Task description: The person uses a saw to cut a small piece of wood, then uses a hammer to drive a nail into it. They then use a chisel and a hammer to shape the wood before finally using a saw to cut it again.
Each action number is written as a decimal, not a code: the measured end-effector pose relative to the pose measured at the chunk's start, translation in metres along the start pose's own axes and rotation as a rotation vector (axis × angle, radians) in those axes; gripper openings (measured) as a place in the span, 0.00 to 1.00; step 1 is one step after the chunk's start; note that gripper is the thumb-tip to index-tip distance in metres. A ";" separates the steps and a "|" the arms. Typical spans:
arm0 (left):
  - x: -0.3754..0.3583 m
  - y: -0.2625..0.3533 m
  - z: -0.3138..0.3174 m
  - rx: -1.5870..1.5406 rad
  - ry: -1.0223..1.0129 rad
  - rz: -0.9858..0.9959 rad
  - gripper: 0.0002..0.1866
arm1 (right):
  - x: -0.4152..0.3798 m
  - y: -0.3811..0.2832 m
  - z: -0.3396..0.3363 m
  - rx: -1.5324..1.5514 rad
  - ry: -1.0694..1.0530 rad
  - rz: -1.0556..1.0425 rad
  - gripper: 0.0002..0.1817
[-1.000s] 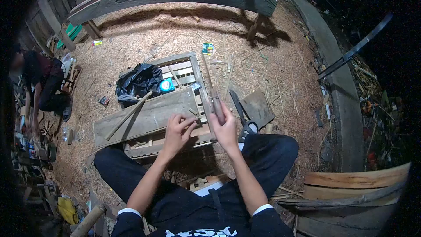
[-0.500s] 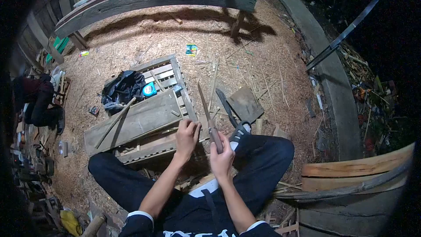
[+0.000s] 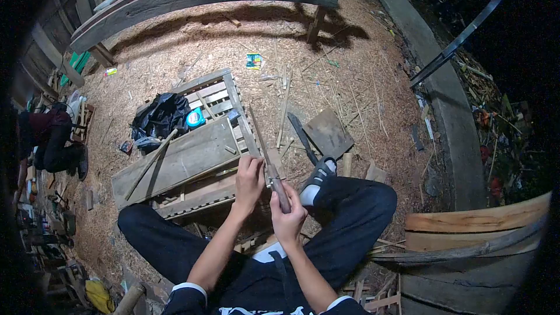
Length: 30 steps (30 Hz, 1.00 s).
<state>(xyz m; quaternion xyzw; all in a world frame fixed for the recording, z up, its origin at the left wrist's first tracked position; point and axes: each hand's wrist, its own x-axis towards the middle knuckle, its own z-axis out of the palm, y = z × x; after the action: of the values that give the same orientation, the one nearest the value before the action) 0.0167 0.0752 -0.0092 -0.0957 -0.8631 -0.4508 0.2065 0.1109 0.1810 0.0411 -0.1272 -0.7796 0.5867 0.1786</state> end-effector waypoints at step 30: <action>-0.002 -0.002 0.000 0.014 0.006 0.005 0.18 | -0.001 -0.015 -0.002 -0.160 -0.135 0.034 0.24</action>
<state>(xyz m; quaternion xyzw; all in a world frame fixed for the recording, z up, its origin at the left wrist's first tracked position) 0.0179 0.0743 -0.0119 -0.0950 -0.8654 -0.4445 0.2108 0.1130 0.1780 0.0562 -0.1144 -0.8320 0.5325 0.1053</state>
